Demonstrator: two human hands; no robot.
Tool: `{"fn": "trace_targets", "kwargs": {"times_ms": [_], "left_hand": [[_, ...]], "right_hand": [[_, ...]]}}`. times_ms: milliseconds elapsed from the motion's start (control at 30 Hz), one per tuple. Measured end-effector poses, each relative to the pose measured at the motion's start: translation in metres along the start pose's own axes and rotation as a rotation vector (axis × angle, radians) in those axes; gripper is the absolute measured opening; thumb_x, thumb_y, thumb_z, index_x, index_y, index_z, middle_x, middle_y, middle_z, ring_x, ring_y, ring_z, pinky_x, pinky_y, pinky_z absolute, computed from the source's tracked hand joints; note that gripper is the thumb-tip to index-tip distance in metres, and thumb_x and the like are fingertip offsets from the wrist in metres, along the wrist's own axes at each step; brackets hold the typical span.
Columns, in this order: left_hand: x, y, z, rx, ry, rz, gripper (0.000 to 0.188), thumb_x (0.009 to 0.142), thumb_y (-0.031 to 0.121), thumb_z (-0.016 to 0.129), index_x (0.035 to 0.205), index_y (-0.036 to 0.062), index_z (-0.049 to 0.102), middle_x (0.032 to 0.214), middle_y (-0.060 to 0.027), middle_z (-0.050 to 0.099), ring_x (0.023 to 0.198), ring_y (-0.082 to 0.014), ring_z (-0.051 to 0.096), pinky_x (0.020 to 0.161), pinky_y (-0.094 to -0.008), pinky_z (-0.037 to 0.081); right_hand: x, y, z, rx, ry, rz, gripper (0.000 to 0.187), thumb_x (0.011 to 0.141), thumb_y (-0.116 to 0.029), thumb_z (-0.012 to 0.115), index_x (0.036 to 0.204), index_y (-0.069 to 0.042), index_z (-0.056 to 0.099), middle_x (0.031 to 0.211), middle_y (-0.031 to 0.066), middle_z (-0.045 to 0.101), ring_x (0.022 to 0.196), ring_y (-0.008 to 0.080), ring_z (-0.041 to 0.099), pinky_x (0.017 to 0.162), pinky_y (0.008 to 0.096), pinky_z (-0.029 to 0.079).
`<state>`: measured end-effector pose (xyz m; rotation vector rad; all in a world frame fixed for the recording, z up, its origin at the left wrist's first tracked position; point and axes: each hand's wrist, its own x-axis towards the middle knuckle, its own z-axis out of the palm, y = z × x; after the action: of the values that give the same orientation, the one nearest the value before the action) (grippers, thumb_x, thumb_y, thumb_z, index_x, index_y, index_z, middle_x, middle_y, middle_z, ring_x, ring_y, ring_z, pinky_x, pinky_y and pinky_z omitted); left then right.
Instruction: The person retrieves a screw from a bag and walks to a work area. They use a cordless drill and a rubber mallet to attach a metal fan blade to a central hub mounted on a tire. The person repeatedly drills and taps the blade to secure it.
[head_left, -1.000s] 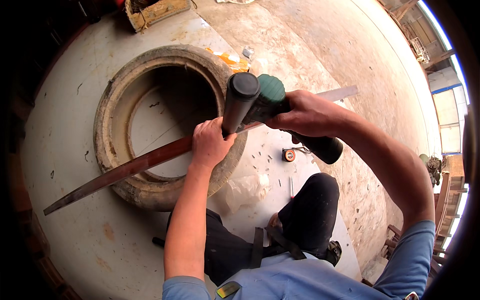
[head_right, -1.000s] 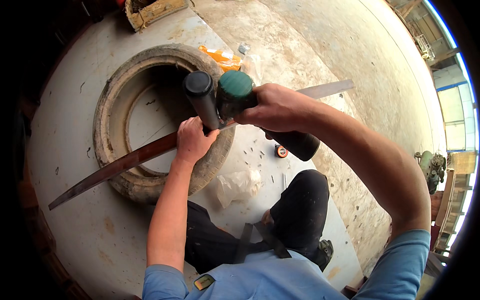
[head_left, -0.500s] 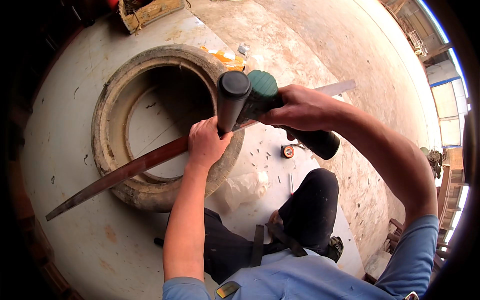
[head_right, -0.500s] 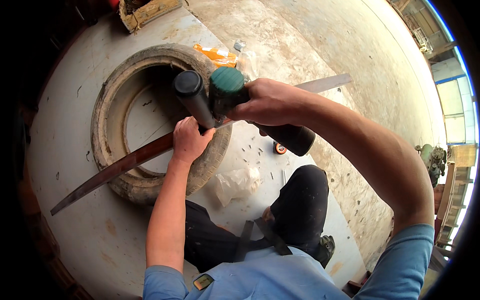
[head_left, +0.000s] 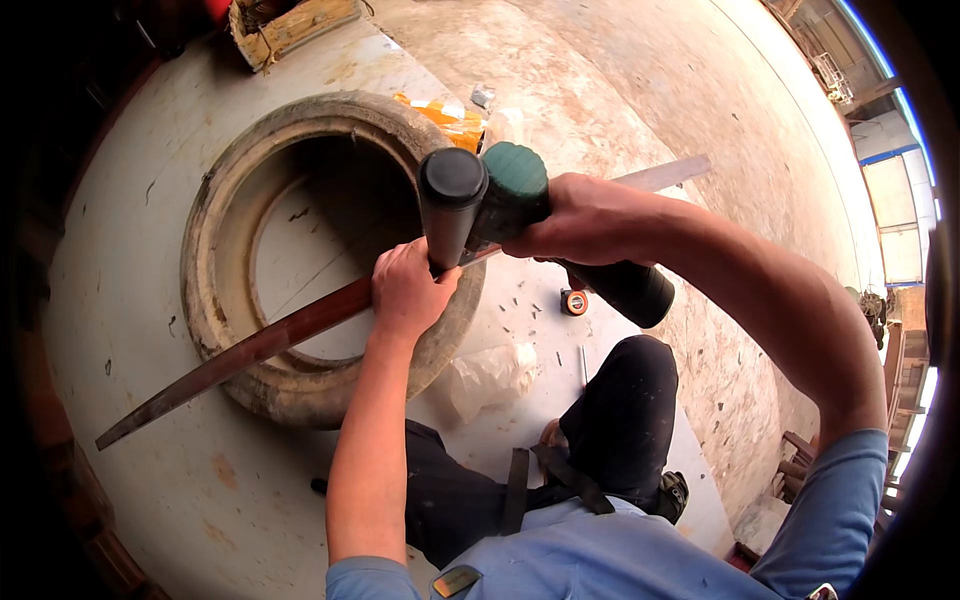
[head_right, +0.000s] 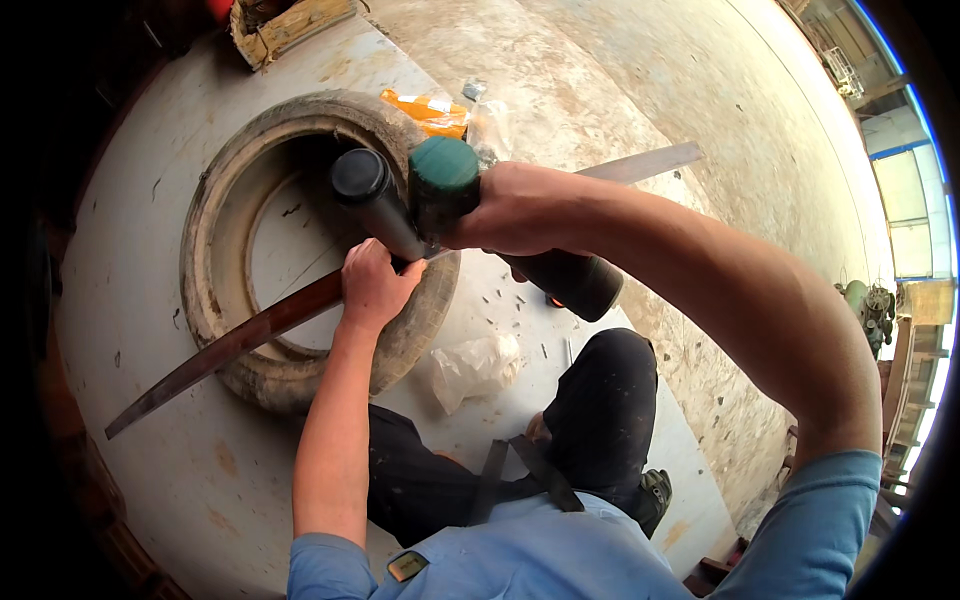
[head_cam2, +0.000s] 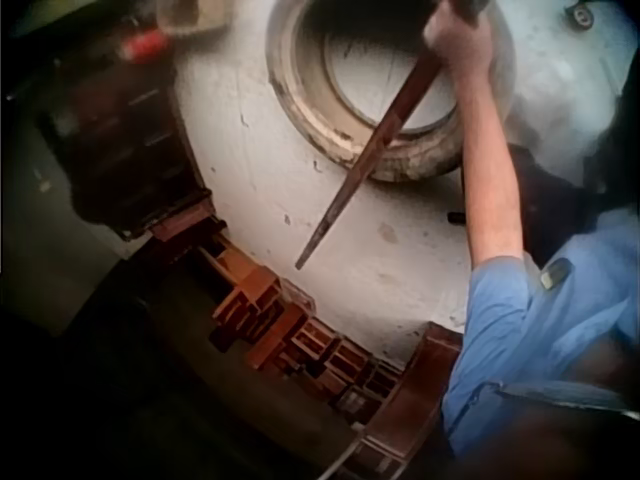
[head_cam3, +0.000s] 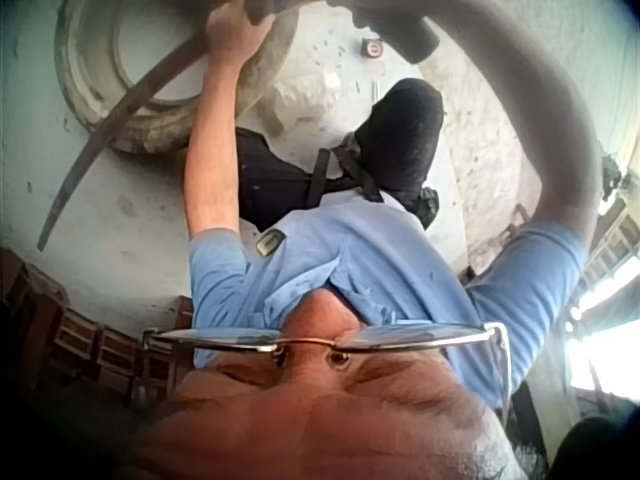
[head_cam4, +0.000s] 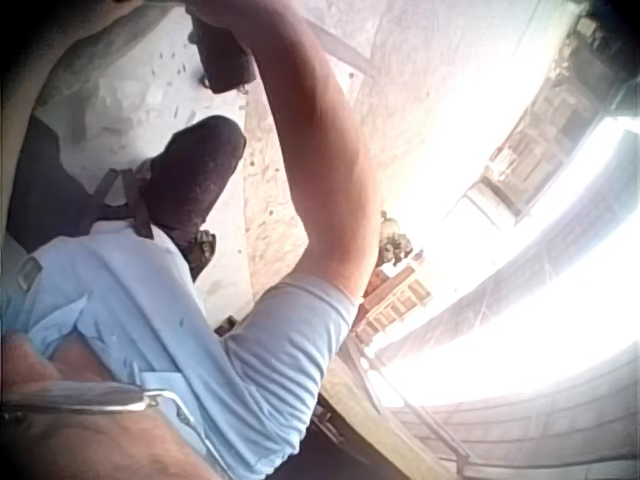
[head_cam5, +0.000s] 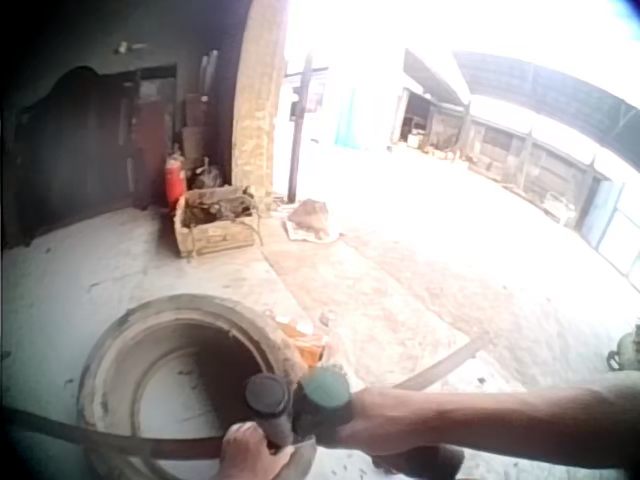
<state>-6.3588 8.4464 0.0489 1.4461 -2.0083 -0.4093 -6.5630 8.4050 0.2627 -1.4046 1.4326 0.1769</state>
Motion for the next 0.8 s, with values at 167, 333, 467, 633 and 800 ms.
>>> {"fn": "trace_targets", "kwargs": {"times_ms": [167,333,467,633,800], "left_hand": [[0.001,0.000,-0.001,-0.004,-0.003,0.005,0.030,0.070,0.018,0.079,0.091,0.0085,0.060,0.085,-0.0078,0.067,0.089,-0.0294,0.064,0.084,-0.0436,0.048],[0.002,0.000,-0.001,-0.012,-0.015,0.026,0.030,0.070,0.017,0.079,0.091,0.0084,0.060,0.085,-0.0083,0.067,0.089,-0.0298,0.064,0.084,-0.0439,0.048],[0.002,-0.002,-0.001,-0.016,-0.035,0.013,0.031,0.070,0.017,0.079,0.092,0.0077,0.060,0.086,-0.0085,0.068,0.089,-0.0300,0.064,0.084,-0.0436,0.048],[0.002,-0.005,-0.001,-0.041,-0.038,0.013,0.032,0.071,0.016,0.078,0.096,0.0072,0.061,0.091,-0.0086,0.068,0.091,-0.0296,0.065,0.085,-0.0431,0.048],[0.004,-0.006,-0.002,-0.056,-0.012,0.042,0.032,0.073,0.015,0.076,0.100,0.0070,0.061,0.094,-0.0087,0.068,0.093,-0.0293,0.065,0.086,-0.0422,0.048]], "right_hand": [[0.004,-0.006,-0.002,-0.022,0.011,0.005,0.035,0.086,-0.030,0.067,0.097,0.003,0.065,0.075,0.0077,0.060,0.057,0.0159,0.059,0.052,0.0324,0.052],[0.007,-0.005,-0.001,0.002,0.004,0.025,0.032,0.085,-0.026,0.067,0.097,0.004,0.064,0.076,0.0078,0.060,0.059,0.0154,0.060,0.051,0.0319,0.052],[0.009,-0.005,-0.001,-0.015,0.019,0.033,0.032,0.086,-0.026,0.067,0.097,0.003,0.064,0.076,0.0072,0.061,0.061,0.0149,0.061,0.053,0.0318,0.053],[0.006,-0.018,-0.002,-0.005,-0.004,0.137,0.033,0.087,-0.030,0.067,0.099,0.001,0.064,0.075,0.0060,0.062,0.062,0.0148,0.063,0.056,0.0319,0.054],[0.010,-0.018,0.002,-0.023,-0.001,0.147,0.034,0.090,-0.032,0.066,0.104,-0.001,0.063,0.077,0.0063,0.062,0.059,0.0143,0.062,0.053,0.0300,0.053]]}}
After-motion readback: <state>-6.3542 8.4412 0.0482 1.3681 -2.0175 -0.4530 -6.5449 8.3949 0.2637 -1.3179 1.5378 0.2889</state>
